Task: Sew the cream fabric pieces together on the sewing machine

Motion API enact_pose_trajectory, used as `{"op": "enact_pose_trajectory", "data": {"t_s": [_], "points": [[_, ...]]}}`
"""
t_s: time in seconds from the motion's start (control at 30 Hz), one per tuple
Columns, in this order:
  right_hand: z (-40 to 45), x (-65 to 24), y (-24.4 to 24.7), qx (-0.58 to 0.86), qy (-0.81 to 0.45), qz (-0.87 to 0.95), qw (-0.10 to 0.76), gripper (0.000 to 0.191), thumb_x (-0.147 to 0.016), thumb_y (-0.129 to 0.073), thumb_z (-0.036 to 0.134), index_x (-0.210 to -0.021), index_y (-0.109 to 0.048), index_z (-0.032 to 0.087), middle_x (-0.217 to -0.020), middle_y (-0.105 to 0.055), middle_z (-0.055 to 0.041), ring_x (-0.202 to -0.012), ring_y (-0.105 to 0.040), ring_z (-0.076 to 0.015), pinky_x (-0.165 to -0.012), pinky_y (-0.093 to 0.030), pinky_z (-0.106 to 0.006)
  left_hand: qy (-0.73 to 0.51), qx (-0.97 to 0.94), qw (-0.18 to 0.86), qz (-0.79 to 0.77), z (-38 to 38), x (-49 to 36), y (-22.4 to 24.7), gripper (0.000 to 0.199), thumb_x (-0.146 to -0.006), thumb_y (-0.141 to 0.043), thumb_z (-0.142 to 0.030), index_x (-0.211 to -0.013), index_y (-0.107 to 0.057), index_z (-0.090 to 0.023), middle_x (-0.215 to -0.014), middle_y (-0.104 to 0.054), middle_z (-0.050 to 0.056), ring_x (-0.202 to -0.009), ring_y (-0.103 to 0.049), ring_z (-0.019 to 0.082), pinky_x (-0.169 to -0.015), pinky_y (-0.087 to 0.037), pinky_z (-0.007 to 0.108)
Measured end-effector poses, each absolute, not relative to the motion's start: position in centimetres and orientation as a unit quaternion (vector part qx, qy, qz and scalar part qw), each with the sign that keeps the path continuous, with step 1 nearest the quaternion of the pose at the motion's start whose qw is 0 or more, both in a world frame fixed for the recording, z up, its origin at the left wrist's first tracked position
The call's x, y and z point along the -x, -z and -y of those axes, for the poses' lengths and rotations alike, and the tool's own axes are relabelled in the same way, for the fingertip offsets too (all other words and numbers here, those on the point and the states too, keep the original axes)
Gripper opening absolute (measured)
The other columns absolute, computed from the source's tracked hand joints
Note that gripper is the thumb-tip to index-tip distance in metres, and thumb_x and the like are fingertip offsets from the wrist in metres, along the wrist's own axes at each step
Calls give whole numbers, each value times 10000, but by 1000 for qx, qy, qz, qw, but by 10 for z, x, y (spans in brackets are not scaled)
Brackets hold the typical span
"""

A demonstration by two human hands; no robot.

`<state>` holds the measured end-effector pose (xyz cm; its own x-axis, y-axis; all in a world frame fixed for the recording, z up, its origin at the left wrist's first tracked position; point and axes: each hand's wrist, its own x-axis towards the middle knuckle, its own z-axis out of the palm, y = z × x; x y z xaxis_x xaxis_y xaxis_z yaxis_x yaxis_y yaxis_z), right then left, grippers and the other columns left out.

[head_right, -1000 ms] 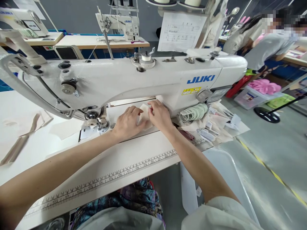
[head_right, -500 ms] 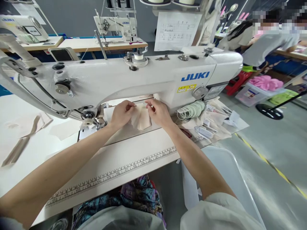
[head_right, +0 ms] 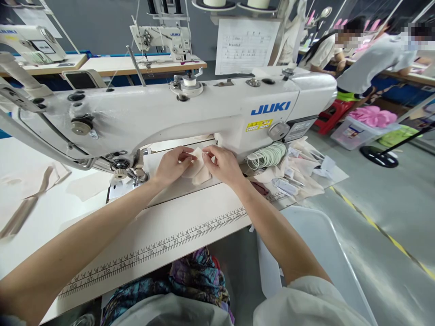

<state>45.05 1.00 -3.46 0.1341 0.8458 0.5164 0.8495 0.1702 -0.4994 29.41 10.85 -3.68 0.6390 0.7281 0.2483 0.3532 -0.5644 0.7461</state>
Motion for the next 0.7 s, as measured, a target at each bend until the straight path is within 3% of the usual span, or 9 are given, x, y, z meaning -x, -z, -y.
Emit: {"op": "enact_pose_trajectory", "data": {"t_s": [0.23, 0.33, 0.4, 0.53, 0.7], "points": [[0, -451, 30, 644, 4, 690, 329, 274, -789, -521, 155, -1053, -577, 196, -922, -624, -28, -704, -535, -147, -698, -426, -271, -234, -915, 215, -248, -87, -269, 33, 273, -748, -655, -224, -1005, -586, -166, -1046, -639, 81, -992, -614, 247, -788, -539, 374], [3, -449, 30, 644, -5, 706, 295, 255, -788, -529, 152, -1033, -574, 201, -958, -630, -32, -711, -539, -146, -696, -415, -273, -209, -938, 179, -210, -81, -262, 35, 152, -784, -625, -197, -931, -605, -164, -1013, -636, 89, -1048, -580, 270, -804, -535, 387], [3, -447, 31, 650, -14, 708, 274, 226, -792, -534, 153, -1011, -566, 203, -966, -646, -28, -689, -543, -139, -670, -404, -268, -204, -944, 170, -196, -82, -263, 36, 67, -836, -550, -160, -860, -613, -164, -965, -643, 91, -1025, -582, 258, -812, -528, 380], [2, -446, 35, 669, -31, 701, 247, 199, -806, -547, 166, -1000, -547, 210, -942, -669, -5, -647, -556, -126, -626, -392, -255, -220, -938, 185, -194, -88, -265, 38, 142, -857, -501, -136, -774, -608, -178, -906, -659, 74, -953, -600, 233, -808, -509, 357], [1, -447, 38, 677, -33, 699, 230, 178, -827, -559, 203, -1005, -557, 198, -984, -662, -26, -697, -596, -132, -654, -413, -262, -293, -885, 238, -274, -93, -261, 41, 56, -858, -496, -194, -839, -549, -197, -842, -654, 38, -783, -629, 183, -693, -499, 303]]}}
